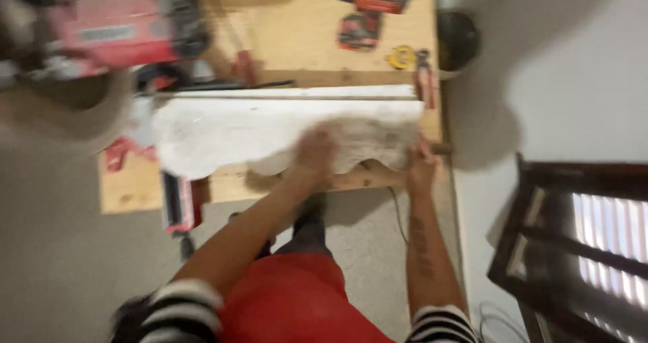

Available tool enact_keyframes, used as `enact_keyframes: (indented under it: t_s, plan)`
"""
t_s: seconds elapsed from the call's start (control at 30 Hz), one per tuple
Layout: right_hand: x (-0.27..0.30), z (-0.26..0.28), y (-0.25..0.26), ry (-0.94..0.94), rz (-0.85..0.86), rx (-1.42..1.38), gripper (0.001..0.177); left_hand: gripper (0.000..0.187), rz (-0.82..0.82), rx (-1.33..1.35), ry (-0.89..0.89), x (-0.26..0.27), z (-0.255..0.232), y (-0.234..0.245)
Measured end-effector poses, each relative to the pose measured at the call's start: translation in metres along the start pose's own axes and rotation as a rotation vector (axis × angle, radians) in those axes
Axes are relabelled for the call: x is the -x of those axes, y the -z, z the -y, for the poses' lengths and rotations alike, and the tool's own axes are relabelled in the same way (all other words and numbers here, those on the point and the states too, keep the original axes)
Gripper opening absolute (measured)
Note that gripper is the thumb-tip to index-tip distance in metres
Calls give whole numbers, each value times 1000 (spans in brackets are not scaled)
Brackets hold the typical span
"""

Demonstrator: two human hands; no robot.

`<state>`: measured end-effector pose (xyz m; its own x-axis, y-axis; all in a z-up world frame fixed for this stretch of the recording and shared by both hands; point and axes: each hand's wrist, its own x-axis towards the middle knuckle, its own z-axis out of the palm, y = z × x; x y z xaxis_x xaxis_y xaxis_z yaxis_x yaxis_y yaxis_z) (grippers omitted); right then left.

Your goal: Sorting wooden slats and cutting a decorative wooden board using a miter saw.

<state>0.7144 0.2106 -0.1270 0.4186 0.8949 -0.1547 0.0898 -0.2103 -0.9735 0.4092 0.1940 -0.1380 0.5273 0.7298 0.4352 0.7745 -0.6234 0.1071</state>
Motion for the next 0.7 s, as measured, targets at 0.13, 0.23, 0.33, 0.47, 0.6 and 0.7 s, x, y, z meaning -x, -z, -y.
enact_keyframes:
  t_s: [0.13,0.23,0.33,0.47,0.6,0.7]
  plan:
    - [16,50,-3,-62,90,47,42,71,160,-82,389,52,72,65]
    - [9,74,-8,-74,192,57,53,85,-15,-90,900,91,130,113]
    - [-30,36,-10,-131,240,222,60,96,-133,-84,1083,147,187,106]
    - [-80,-43,2,-11,309,356,58,87,-231,86,1029,184,250,78]
    - [-38,46,-20,-159,275,453,52,75,-283,467,1377,154,241,123]
    - [-38,47,-14,-192,227,516,44,70,-267,497,1368,163,250,123]
